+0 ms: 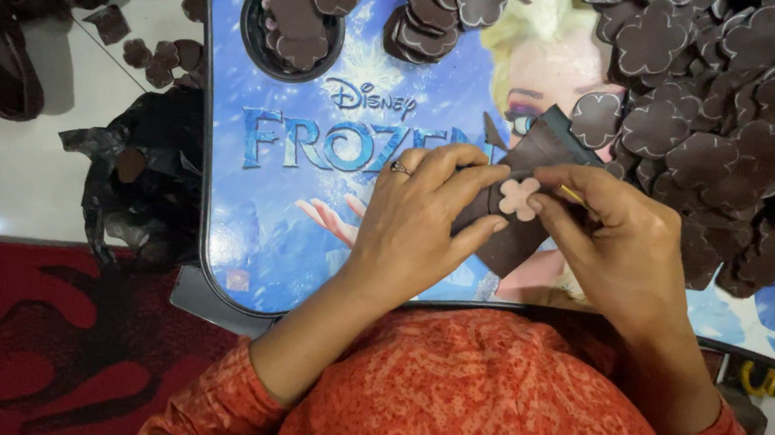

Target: The person uses a small pointed tool to trace and refine the edges of a light-colored flower-shaped cutout placed on a dark leather piece. They repeatedly adjust the cutout and work around its perimeter, then set the finished piece aside and pick up another dark leather cutout to continue the process.

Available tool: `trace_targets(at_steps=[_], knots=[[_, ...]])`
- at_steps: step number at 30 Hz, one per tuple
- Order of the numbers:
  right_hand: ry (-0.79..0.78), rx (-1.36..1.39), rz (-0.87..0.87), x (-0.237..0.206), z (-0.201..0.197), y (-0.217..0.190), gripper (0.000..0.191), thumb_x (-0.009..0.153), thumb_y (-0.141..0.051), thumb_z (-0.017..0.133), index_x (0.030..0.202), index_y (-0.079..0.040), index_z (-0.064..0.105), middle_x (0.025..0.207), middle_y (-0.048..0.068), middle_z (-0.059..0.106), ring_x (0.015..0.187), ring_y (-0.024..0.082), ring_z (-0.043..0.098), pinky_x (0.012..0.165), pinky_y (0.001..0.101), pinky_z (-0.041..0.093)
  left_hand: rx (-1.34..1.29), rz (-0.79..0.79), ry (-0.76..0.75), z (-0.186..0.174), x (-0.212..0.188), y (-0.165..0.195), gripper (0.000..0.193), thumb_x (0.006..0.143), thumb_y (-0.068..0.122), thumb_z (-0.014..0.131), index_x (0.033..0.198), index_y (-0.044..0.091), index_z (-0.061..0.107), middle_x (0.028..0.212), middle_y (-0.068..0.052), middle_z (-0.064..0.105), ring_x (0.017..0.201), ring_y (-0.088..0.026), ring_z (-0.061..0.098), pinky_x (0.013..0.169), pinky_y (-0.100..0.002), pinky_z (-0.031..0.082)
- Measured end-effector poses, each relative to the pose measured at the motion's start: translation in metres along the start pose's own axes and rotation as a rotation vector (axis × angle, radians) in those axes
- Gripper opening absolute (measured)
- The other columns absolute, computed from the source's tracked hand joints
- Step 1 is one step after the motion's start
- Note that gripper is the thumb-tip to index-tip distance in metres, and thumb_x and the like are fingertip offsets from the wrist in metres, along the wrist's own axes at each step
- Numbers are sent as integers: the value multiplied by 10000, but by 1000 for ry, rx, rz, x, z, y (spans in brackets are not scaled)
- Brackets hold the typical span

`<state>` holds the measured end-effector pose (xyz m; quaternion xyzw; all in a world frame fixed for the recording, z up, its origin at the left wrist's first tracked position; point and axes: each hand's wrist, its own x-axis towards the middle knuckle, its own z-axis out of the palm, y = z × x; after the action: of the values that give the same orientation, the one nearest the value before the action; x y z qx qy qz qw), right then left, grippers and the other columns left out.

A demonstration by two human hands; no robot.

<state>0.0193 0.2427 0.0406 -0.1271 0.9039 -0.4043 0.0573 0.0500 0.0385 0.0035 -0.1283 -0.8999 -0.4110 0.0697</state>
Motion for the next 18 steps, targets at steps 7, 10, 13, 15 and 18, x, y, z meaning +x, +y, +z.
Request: trace_targets(at_steps=[7,10,13,15,18], knots=[[-6,-38,-66,2,0,-3,245,921,-43,792,1156,-14,732,1056,122,761,865,148,741,731,276,578,-48,41,-30,-4,-2,-3,454,879,172,739,1325,118,675,1278,-62,630,1125,-283,604,991,-430,476],[0,-122,-119,2,0,-4,247,912,-61,807,1145,-20,735,1056,128,756,859,184,744,739,294,579,-50,35,-20,-3,-1,-2,452,878,170,734,1323,114,677,1280,-61,631,1128,-280,606,993,-426,477],[24,-194,-171,0,1,-4,237,919,-87,816,1136,-35,735,1047,119,753,849,211,743,734,307,574,-50,35,-21,-3,-1,-2,455,872,169,737,1320,115,679,1278,-61,633,1123,-283,605,989,-428,479],[38,-229,-191,-1,3,-4,226,925,-96,817,1130,-46,735,1030,111,750,834,221,738,720,312,571,-52,37,-13,-2,-1,-2,455,870,166,740,1319,117,678,1277,-58,633,1124,-283,607,995,-428,480],[56,-269,-198,-3,5,-4,218,930,-97,818,1127,-53,735,1003,105,745,809,227,729,698,318,565,-43,19,-3,0,-1,-1,445,868,192,758,1304,138,688,1260,-38,643,1114,-273,620,969,-418,484]])
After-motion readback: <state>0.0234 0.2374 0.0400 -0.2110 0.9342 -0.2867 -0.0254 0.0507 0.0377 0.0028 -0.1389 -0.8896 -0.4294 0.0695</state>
